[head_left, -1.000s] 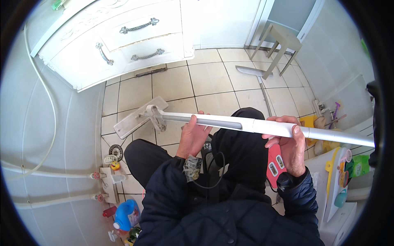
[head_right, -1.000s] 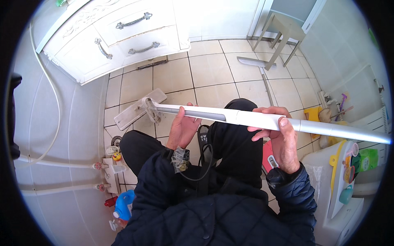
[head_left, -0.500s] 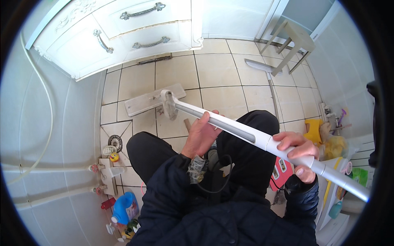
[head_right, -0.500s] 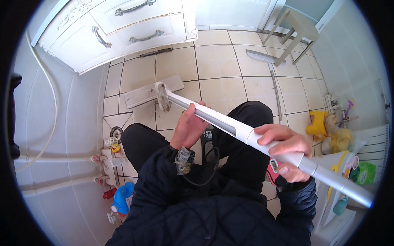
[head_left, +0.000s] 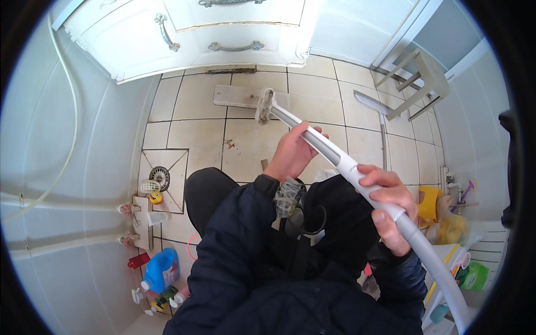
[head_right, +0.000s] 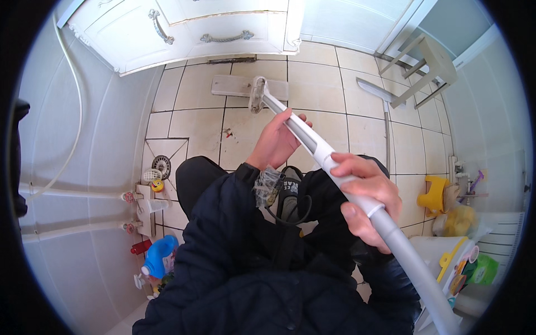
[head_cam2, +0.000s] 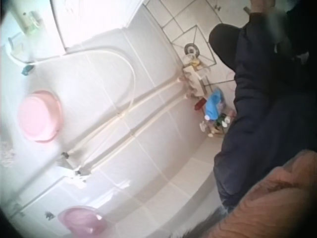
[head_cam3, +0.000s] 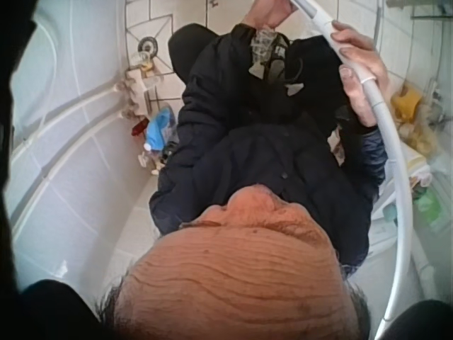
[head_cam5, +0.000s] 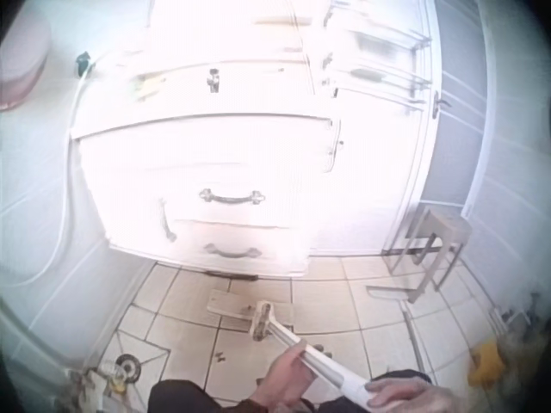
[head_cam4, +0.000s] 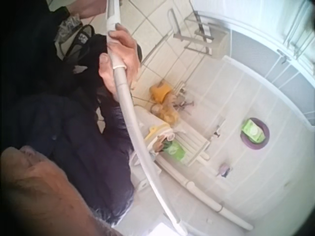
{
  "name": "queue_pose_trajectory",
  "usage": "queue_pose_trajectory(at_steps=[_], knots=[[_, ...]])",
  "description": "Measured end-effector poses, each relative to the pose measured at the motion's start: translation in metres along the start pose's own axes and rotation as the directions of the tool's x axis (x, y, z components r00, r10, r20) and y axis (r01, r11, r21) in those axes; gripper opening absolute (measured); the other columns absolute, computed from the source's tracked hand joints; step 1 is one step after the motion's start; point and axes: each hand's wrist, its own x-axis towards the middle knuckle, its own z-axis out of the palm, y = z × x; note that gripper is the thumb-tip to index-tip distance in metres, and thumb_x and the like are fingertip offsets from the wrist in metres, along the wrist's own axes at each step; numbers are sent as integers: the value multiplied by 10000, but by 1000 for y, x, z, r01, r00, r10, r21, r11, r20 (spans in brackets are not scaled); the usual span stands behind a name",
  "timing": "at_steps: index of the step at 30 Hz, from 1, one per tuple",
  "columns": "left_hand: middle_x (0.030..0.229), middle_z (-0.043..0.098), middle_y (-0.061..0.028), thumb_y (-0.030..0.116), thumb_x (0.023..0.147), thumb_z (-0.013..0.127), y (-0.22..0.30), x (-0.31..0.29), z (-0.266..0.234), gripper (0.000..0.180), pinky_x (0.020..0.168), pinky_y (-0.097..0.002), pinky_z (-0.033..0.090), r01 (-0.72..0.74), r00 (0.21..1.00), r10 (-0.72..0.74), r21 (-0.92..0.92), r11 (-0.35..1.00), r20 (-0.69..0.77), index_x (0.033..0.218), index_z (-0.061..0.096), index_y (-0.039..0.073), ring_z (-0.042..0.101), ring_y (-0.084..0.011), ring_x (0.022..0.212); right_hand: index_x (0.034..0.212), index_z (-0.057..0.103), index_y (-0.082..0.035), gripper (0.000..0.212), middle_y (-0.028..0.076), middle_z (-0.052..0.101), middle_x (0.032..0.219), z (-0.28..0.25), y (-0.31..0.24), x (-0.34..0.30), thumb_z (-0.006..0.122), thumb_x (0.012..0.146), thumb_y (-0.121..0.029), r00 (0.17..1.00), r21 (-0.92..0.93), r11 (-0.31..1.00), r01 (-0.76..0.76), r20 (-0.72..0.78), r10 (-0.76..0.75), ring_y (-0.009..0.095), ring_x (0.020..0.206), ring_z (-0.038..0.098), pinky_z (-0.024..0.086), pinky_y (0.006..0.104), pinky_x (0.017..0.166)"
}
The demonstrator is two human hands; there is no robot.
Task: The person assembles a flat mop by attaching the mop head to a white handle, then wipes the tiled floor around a drain with a small cloth. The person also picks up a yellow toy and places it aside.
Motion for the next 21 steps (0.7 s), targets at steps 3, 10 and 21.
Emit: queue_pose_trajectory(at_steps=[3,10,21], knots=[[1138,617,-131,244,1024,585,10,17,-8,242,968,-457,529,-11,1000,11,-9,1000,-12,1119,498,39,638,-329,1108,1099,597,-36,220,214,627,1202,15,23,18,673,895,-66,999,2,999,-39,-13,39,426,1247,580,444,512,1046],[1022,629,-108,294,1016,589,30,44,-43,318,945,-417,514,-88,992,87,-2,996,-88,1116,538,-3,627,-278,1005,1061,626,-32,256,184,660,1170,60,66,52,658,821,51,999,-77,997,-32,-23,30,354,1204,635,505,412,971],[968,641,-74,246,1018,605,5,-12,-3,220,943,-408,531,-166,981,156,-87,982,-113,1009,581,27,667,-243,982,943,642,46,147,224,687,1052,31,-8,65,626,866,-79,987,-101,983,-152,43,157,311,1025,681,527,407,883]])
